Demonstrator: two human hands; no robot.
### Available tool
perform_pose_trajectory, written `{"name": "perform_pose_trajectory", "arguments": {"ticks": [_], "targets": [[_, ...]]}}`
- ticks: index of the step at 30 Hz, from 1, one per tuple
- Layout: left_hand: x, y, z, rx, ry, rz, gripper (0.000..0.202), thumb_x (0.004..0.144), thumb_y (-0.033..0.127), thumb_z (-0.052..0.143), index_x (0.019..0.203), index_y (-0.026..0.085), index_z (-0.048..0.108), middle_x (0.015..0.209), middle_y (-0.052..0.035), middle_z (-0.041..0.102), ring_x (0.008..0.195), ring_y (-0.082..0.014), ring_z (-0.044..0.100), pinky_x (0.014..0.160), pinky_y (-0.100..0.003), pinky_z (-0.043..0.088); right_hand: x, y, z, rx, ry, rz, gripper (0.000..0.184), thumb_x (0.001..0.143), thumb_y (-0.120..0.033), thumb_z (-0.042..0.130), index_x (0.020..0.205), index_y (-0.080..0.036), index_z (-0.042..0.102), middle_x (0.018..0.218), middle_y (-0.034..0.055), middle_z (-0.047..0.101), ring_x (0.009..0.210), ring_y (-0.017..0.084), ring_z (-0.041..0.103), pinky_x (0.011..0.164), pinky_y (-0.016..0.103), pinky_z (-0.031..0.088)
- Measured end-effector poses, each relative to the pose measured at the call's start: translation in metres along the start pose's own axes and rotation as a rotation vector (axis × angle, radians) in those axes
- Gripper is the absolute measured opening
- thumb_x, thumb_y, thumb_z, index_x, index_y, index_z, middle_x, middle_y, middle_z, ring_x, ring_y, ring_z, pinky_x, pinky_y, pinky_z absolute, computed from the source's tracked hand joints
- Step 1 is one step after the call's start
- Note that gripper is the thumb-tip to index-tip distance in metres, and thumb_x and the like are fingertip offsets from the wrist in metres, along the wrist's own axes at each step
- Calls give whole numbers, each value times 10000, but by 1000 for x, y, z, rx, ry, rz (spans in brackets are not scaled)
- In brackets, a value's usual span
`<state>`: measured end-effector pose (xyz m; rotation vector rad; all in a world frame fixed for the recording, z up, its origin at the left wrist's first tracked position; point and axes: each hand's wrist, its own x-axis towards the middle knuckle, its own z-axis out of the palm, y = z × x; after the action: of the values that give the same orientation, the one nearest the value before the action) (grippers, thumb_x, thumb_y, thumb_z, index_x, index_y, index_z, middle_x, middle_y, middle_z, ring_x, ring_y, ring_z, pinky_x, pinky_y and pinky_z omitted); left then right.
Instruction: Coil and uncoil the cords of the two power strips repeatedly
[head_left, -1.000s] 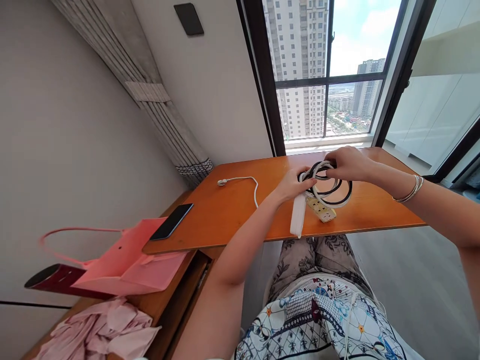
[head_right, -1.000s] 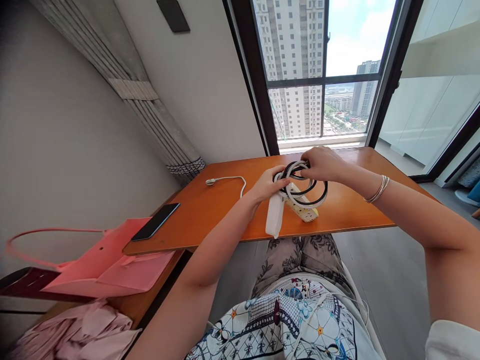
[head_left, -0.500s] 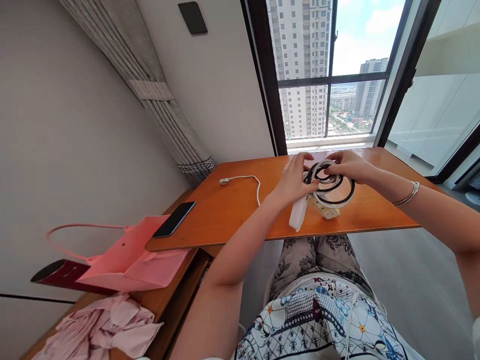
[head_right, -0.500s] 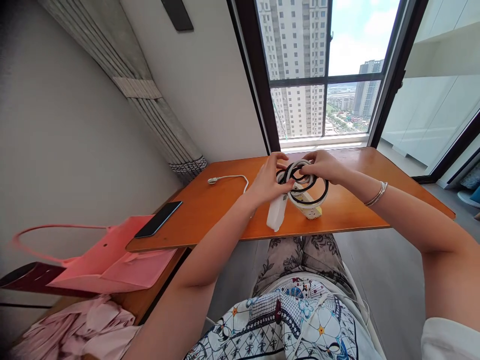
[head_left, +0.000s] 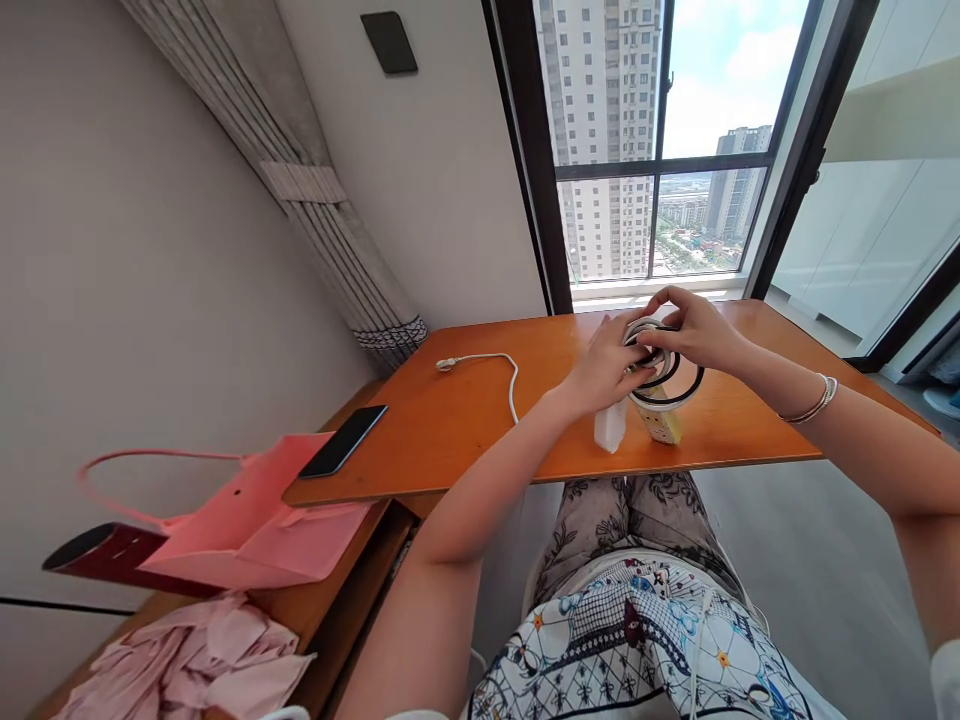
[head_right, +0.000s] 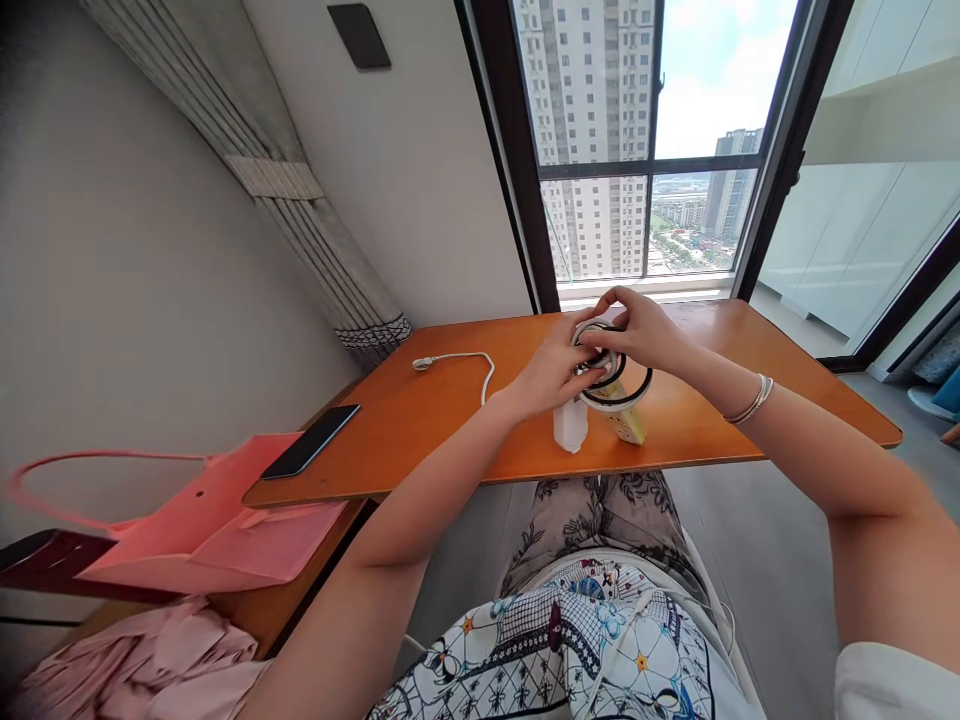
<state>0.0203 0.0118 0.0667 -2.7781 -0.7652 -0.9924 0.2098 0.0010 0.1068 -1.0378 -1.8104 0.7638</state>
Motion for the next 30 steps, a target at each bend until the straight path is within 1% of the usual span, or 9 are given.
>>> {"name": "perform_pose_trajectory", "arguments": {"ticks": [3,6,9,14,17,20,23,27,30], "targets": [[-2,-2,4,-51,81,42,209,961,344,556,963,207,714,1615,-117,332,1507,-297,306,1210,-560,318,0,6,0,-123,49,-137,313,803,-474,742,885,-218,581,514,-66,534,470,97,454,485,239,317],[-4,-6,9,-73,166,70,256,969,406,539,1002,221,713,1654,-95,270,1527,-309,258,1235,-576,243,2,14,2,-117,37,-211,312,858,-513,654,900,-206,618,579,-43,562,511,98,449,515,250,324],[-5,-10,14,-85,256,79,313,971,464,517,996,219,710,1629,-112,312,1489,-321,329,1229,-584,242,7,21,2,-83,1,-247,357,882,-549,593,918,-197,639,660,-8,613,575,119,507,560,263,373],[-11,-7,20,-102,439,116,392,988,507,458,999,189,688,1537,-154,405,1355,-291,472,1151,-519,392,18,31,1,-130,-67,-303,416,899,-595,545,900,-198,670,687,10,629,644,152,568,630,288,429],[-17,1,22,-89,498,149,369,985,497,472,1017,197,684,1479,-152,455,1260,-269,540,1119,-495,434,24,37,7,-86,-83,-331,486,899,-661,508,858,-204,668,679,7,615,656,157,564,650,297,445],[-18,7,22,-94,500,169,354,967,508,510,1028,211,692,1425,-138,499,1205,-265,575,1114,-505,442,27,46,19,36,-56,-324,551,862,-733,508,784,-204,640,712,13,615,679,160,554,662,305,457],[-13,3,19,-141,480,111,373,960,524,522,1056,219,714,1523,-132,417,1247,-281,560,1121,-526,432,25,53,32,138,59,-273,558,829,-761,538,759,-213,615,715,9,599,691,161,550,662,305,472],[-6,-12,13,-266,388,0,450,945,572,522,1209,252,697,1691,-93,137,1314,-292,528,1109,-495,458,17,56,41,256,198,-208,581,840,-798,481,962,-252,640,928,34,675,813,181,621,673,305,525],[-6,-21,10,-342,289,-33,548,909,615,558,1336,280,634,1700,-77,120,1379,-308,484,1147,-478,434,14,53,39,288,193,-229,619,854,-815,431,1102,-283,628,1124,49,677,985,206,648,773,340,564]]}}
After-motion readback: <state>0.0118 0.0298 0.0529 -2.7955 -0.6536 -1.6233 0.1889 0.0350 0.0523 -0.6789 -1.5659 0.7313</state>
